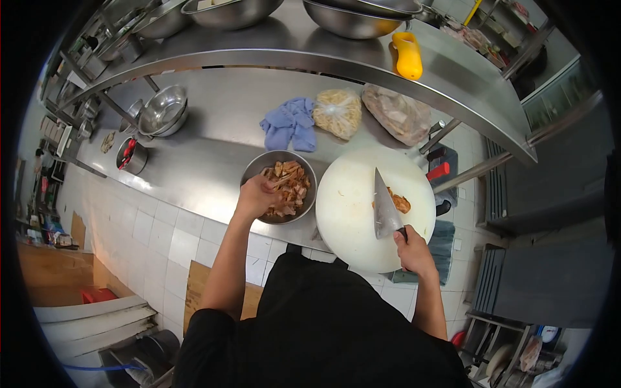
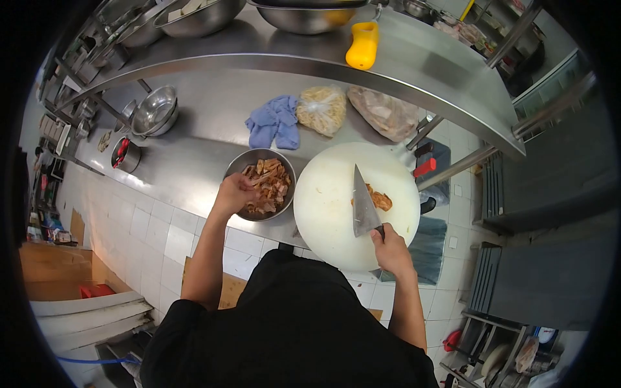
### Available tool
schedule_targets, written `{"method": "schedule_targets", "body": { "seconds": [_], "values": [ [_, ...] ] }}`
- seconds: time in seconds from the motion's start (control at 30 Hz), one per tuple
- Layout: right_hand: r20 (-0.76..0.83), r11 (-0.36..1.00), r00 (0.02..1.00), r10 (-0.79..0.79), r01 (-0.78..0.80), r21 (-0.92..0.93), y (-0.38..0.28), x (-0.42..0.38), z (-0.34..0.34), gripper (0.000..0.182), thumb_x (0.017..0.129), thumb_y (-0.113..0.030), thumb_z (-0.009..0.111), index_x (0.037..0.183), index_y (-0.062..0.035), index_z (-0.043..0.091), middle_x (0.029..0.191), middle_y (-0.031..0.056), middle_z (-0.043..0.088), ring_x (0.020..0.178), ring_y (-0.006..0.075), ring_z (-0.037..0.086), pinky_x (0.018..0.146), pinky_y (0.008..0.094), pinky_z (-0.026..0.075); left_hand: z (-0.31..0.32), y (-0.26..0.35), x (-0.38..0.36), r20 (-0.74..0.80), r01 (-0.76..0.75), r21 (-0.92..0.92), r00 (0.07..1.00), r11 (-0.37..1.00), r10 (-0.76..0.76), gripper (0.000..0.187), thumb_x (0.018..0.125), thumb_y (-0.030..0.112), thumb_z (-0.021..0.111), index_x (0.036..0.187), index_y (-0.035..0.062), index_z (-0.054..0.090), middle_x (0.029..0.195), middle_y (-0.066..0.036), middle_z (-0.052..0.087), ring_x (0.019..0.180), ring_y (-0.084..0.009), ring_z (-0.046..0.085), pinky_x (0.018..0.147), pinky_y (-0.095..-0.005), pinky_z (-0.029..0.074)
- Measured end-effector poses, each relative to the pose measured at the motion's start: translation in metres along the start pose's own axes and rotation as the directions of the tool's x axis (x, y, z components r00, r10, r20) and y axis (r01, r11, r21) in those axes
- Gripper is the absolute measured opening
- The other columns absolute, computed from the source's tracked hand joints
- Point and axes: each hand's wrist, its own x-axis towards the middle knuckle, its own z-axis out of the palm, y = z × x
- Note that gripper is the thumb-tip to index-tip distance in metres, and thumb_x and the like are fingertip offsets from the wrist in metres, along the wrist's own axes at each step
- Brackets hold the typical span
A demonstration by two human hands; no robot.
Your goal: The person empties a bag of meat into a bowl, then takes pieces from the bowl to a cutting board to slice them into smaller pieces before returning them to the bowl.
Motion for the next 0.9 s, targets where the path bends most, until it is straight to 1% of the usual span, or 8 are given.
{"method": "schedule_targets", "body": {
  "seconds": [0.17,0.3,0.37,0.53,0.57,0.7,0.83,0.9],
  "values": [
    [-0.083,0.987,0.988,-0.133,0.125,-0.102,0.019,0.008,0.006,0.034,0.11,-0.033,0.058,0.116,-0.0002,0.062,0.081,0.0264,0.073,0.072,0.0451,0.073,0.071,0.0548,0.057,0.063,0.079,-0.016,0.273,-0.035,-0.722,0.903,0.691,0.331,0.025,0.087,-0.003,0.087,0.1,-0.0025,0.065,0.097,-0.015,0.078,0.09,-0.0197,0.078,0.08,-0.0324,0.063],
    [-0.198,0.901,0.913,-0.356,0.279,-0.332,-0.035,-0.017,0.004,0.034,0.108,-0.031,0.059,0.126,-0.0021,0.059,0.086,0.0287,0.074,0.085,0.0518,0.073,0.08,0.0612,0.055,0.118,0.108,-0.034,0.264,-0.196,-0.361,0.916,0.912,0.301,0.024,0.087,0.011,0.088,0.099,-0.0005,0.071,0.096,-0.012,0.077,0.081,-0.0186,0.075,0.075,-0.0356,0.06],
    [-0.215,0.883,0.899,-0.381,0.285,-0.374,-0.06,-0.028,0.003,0.034,0.108,-0.03,0.059,0.129,-0.0025,0.057,0.085,0.0276,0.075,0.083,0.0509,0.073,0.078,0.0611,0.056,0.144,0.092,-0.039,0.016,-0.492,-0.098,0.868,0.865,0.495,0.025,0.085,0.015,0.088,0.1,0.0008,0.074,0.097,-0.014,0.075,0.08,-0.0251,0.074,0.075,-0.0386,0.059],
    [-0.272,0.807,0.789,-0.551,0.421,-0.415,-0.076,-0.014,0.035,0.032,0.109,-0.028,0.058,0.128,-0.0032,0.053,0.083,0.0253,0.075,0.073,0.0498,0.073,0.071,0.0594,0.058,0.135,0.093,-0.068,-0.097,-0.48,-0.047,0.875,0.876,0.474,0.016,0.087,0.012,0.083,0.099,0.0023,0.077,0.097,-0.014,0.071,0.084,-0.0292,0.073,0.075,-0.0409,0.059],
    [-0.085,0.811,0.919,-0.384,0.293,-0.506,-0.075,-0.002,0.039,0.033,0.109,-0.03,0.057,0.125,-0.002,0.055,0.09,0.0264,0.076,0.083,0.0497,0.074,0.078,0.0595,0.058,0.136,0.088,-0.068,-0.039,-0.468,-0.07,0.884,0.881,0.466,0.017,0.088,0.013,0.082,0.101,0.0025,0.077,0.1,-0.015,0.071,0.091,-0.0328,0.073,0.08,-0.0432,0.059],
    [0.113,0.828,0.955,-0.275,0.295,-0.477,-0.075,0.034,0.01,0.037,0.109,-0.033,0.056,0.122,0.0006,0.059,0.107,0.0305,0.075,0.105,0.0499,0.072,0.093,0.0582,0.055,0.138,0.079,-0.065,0.007,-0.593,-0.035,0.805,0.805,0.593,0.018,0.088,0.013,0.081,0.103,0.0045,0.076,0.104,-0.015,0.071,0.097,-0.0362,0.072,0.084,-0.045,0.059],
    [-0.068,0.794,0.848,-0.526,0.461,-0.397,-0.068,0.021,-0.004,0.038,0.109,-0.036,0.055,0.123,-0.0007,0.059,0.105,0.0311,0.074,0.104,0.0516,0.071,0.093,0.0587,0.055,0.101,0.069,-0.047,-0.253,-0.532,0.012,0.818,0.847,0.517,0.018,0.085,0.014,0.082,0.099,0.0048,0.076,0.102,-0.015,0.073,0.094,-0.0369,0.072,0.086,-0.0462,0.058],
    [-0.036,0.905,0.942,-0.334,0.31,-0.292,-0.085,-0.009,-0.01,0.038,0.11,-0.037,0.054,0.124,-0.0023,0.06,0.105,0.0317,0.073,0.104,0.0533,0.07,0.093,0.0595,0.053,0.072,0.045,-0.018,-0.34,-0.418,0.196,0.819,0.887,0.461,0.05,0.081,0.021,0.086,0.127,0.0102,0.069,0.128,-0.02,0.066,0.117,-0.0426,0.065,0.095,-0.0524,0.056]
  ]
}}
